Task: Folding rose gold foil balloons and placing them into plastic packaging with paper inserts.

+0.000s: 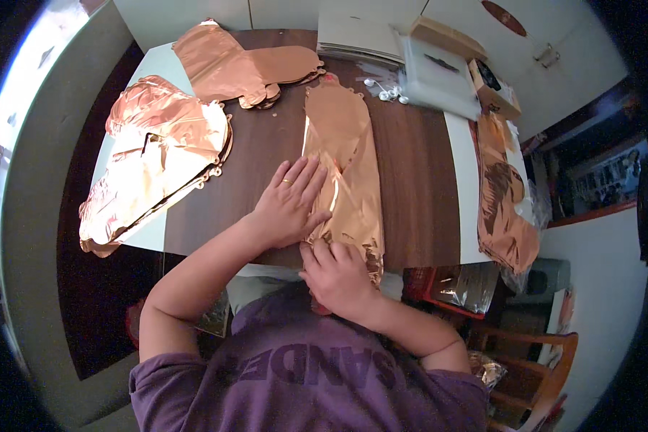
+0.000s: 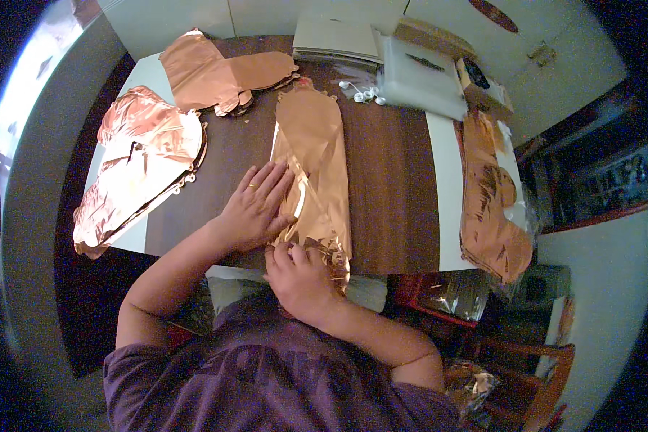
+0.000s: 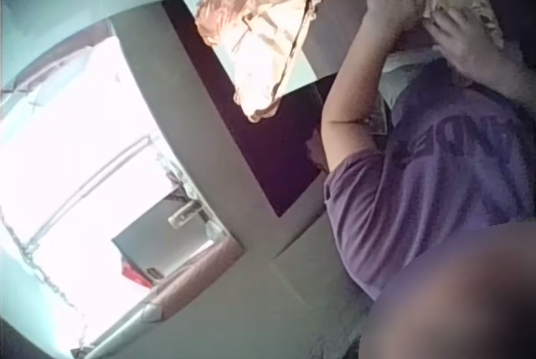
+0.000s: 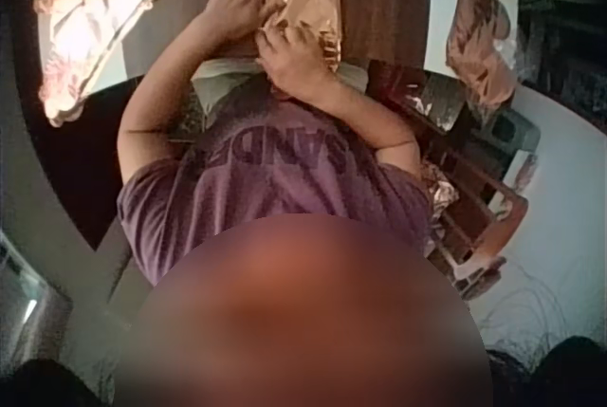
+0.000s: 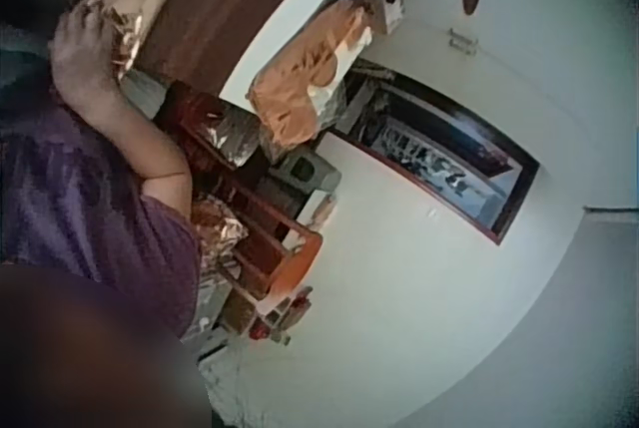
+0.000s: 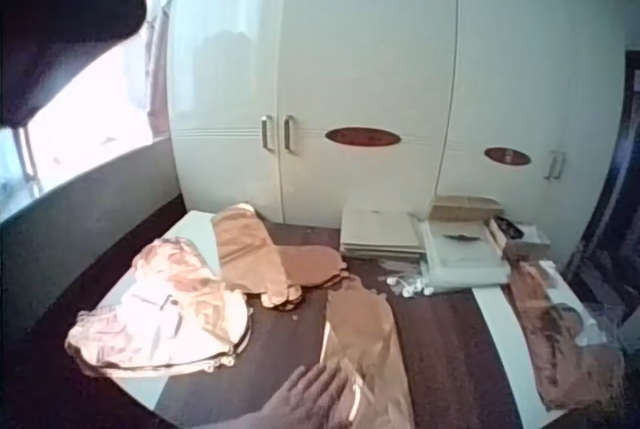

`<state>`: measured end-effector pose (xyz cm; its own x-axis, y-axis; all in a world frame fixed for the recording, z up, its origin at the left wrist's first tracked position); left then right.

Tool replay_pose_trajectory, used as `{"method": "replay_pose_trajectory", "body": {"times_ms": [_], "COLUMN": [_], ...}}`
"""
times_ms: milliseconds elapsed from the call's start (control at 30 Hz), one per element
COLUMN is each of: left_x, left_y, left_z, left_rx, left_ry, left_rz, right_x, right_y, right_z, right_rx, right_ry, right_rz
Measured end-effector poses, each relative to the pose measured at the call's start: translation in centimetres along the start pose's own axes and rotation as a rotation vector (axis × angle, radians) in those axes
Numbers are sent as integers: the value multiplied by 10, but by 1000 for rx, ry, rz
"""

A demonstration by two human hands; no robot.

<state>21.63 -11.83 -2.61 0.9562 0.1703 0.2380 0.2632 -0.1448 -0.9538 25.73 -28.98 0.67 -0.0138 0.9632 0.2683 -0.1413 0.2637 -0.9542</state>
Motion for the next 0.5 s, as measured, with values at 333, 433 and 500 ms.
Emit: {"method": "replay_pose_trajectory", "body": {"times_ms": [333,433,500], "left_x": [3,5,5], "left_y": [4,3,2], "left_z": [3,5,5], "left_rx": [54,53,20], "left_ry": [-4,-9,-22], "left_rz": [-46,-42,-39], "right_x": [2,3,1], "right_y": [-3,1,1], "right_z": [1,6,6], "right_rx": [1,-43,-68], "right_ry": [74,92,100], "right_rz": [-17,34,37]}}
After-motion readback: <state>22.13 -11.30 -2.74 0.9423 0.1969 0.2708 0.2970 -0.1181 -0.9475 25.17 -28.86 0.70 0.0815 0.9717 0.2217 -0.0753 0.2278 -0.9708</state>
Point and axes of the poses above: each hand's wrist, its own x-axis towards the middle knuckle, its own y-axis out of the palm, z = x × y, the point moved 2 cm from there along x, towards the middle knuckle
